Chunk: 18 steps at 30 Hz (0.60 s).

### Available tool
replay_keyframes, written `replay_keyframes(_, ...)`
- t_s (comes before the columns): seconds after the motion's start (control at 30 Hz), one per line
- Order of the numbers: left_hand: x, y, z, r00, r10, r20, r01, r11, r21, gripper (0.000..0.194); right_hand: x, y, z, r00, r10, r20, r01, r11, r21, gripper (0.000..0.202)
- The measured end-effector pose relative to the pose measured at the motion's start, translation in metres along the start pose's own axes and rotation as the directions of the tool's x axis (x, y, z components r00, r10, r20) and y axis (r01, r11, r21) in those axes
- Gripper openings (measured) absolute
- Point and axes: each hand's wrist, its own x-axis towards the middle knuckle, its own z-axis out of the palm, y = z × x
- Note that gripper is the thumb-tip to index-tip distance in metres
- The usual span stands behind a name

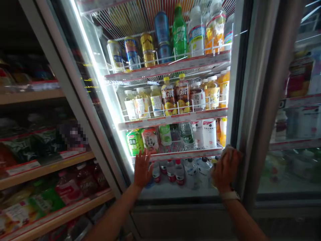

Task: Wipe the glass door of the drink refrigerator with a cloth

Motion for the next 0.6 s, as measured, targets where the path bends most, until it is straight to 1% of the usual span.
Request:
replay_keyframes(0.07,-0.001,-0.018,-0.012,1.000,0.006,-0.001,-0.006,1.000,0.000,0.070,0.011,-0.016,0.008,0.998,0.018,-0.056,-0.017,1.000,0.015,0.063)
replay_keyframes(0.13,0.000,-0.039,-0.022,0.997,-0.070,-0.038,0.072,0.997,0.042,0.071,0.018,-0.036,0.017,0.995,0.035,-0.089,-0.033,0.999,0.026,0.064)
replay_keyframes(0.2,0.004,-0.058,-0.026,0.987,-0.147,-0.060,0.152,0.984,0.088,0.070,0.020,-0.059,0.026,0.995,0.041,-0.096,-0.037,0.998,0.045,0.063)
replay_keyframes(0.27,0.006,-0.069,-0.023,0.984,-0.165,-0.065,0.171,0.979,0.112,0.068,0.018,-0.086,0.034,0.996,0.031,-0.081,-0.026,0.997,0.066,0.061)
replay_keyframes(0.37,0.004,-0.074,-0.014,0.979,-0.178,-0.098,0.189,0.975,0.118,0.066,0.005,-0.133,0.047,1.000,0.009,-0.009,-0.008,0.996,0.091,0.061)
replay_keyframes(0.43,0.000,-0.072,-0.009,0.974,-0.195,-0.114,0.208,0.970,0.126,0.066,-0.010,-0.165,0.055,0.996,-0.038,0.078,0.029,0.993,0.117,0.063)
replay_keyframes(0.53,-0.004,-0.070,-0.007,0.973,-0.205,-0.105,0.220,0.962,0.162,0.067,-0.038,-0.207,0.065,0.965,-0.150,0.215,0.114,0.979,0.170,0.067)
replay_keyframes(0.6,-0.007,-0.069,-0.007,0.972,-0.214,-0.101,0.229,0.956,0.185,0.067,-0.057,-0.229,0.070,0.944,-0.207,0.257,0.158,0.967,0.202,0.068)
